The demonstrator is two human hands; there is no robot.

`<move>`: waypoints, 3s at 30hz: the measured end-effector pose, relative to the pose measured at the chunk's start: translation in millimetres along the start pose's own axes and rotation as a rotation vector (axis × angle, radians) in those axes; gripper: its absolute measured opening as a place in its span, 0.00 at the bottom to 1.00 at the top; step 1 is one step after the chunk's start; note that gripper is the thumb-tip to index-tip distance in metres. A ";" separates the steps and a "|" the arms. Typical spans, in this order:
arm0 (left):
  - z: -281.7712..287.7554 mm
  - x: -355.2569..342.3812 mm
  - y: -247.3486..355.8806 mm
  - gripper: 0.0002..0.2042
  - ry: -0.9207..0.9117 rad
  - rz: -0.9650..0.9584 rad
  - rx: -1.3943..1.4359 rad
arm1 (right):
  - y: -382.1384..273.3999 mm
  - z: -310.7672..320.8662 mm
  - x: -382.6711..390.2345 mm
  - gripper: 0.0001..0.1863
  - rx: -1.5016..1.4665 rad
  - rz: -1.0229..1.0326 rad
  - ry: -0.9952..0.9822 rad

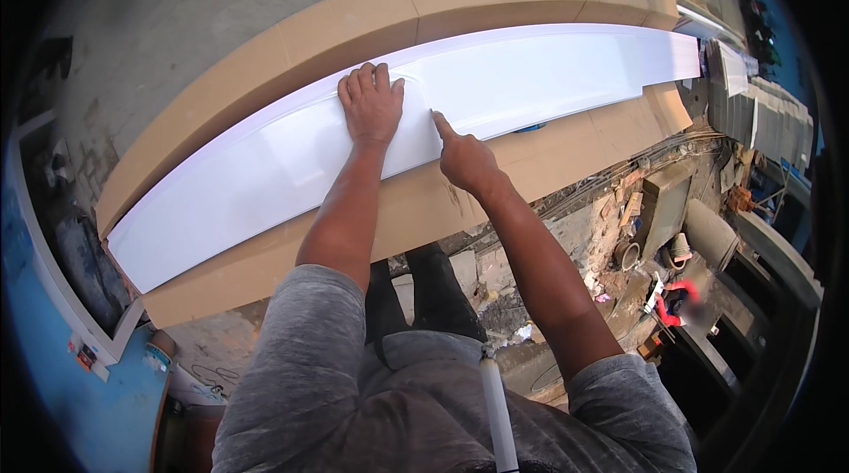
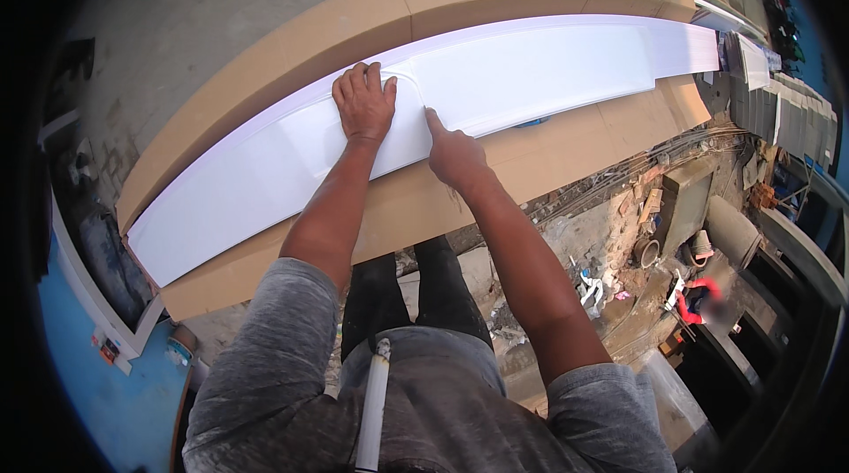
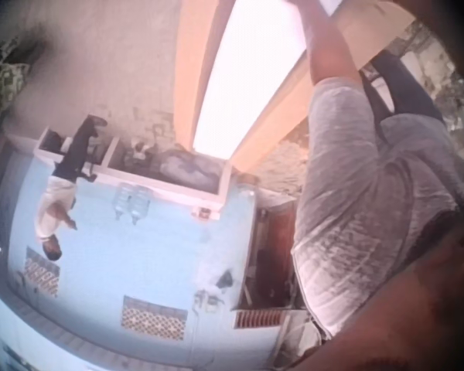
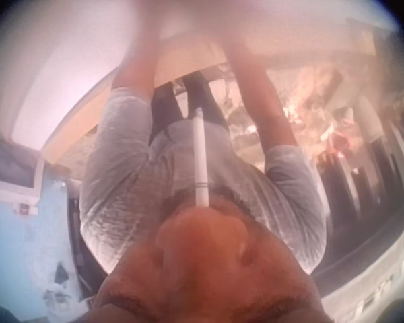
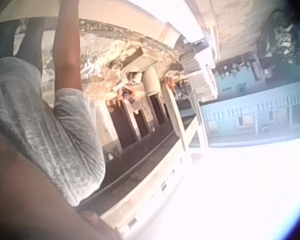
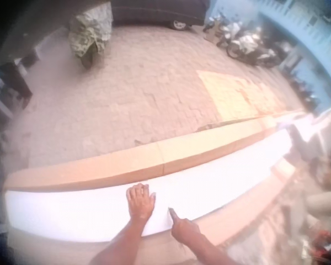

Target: The person uses a utility knife to cut long white panels placed on a cardboard sheet. They score and snap the panels into smaller pieces, handling them one at a time and stacking the cut sections.

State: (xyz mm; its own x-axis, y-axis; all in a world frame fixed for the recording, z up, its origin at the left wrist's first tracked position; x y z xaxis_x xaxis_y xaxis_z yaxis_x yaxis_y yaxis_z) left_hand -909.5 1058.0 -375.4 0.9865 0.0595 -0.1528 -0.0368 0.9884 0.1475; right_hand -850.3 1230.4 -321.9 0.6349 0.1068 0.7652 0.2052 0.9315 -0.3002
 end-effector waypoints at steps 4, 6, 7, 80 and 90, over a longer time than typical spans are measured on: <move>-1.3 0.2 -1.1 0.23 -0.006 0.009 0.008 | 29.3 -34.9 32.8 0.41 0.000 -0.009 0.010; -1.3 0.4 -1.4 0.24 0.001 0.011 0.007 | 36.1 -42.7 41.2 0.42 0.021 -0.015 0.003; -0.9 0.7 -1.2 0.24 -0.003 0.010 0.007 | 39.5 -46.9 43.9 0.42 0.015 -0.013 0.005; 229.9 244.6 59.9 0.30 -0.429 0.924 2.434 | 155.8 380.7 534.7 0.21 -1.265 0.789 1.661; 117.5 235.1 96.5 0.30 -0.487 1.249 2.378 | 129.0 328.0 711.2 0.13 -0.490 0.577 2.026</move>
State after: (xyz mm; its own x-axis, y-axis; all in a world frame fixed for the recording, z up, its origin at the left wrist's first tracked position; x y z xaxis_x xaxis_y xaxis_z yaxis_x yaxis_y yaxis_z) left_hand -662.3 1151.0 -282.3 0.6680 -0.1981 0.7173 -0.4124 -0.9009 0.1352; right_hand -616.6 1540.4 370.4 0.3234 -0.4554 -0.8295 -0.3346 0.7649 -0.5504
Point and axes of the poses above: each hand's wrist, its own x-axis away from the middle knuckle, its own z-axis out of the back of the hand, y = z × x, the point moved 8 cm from there along -x, towards the middle knuckle, and after that the axes turned 10 degrees about -x, right-handed, at the moved point
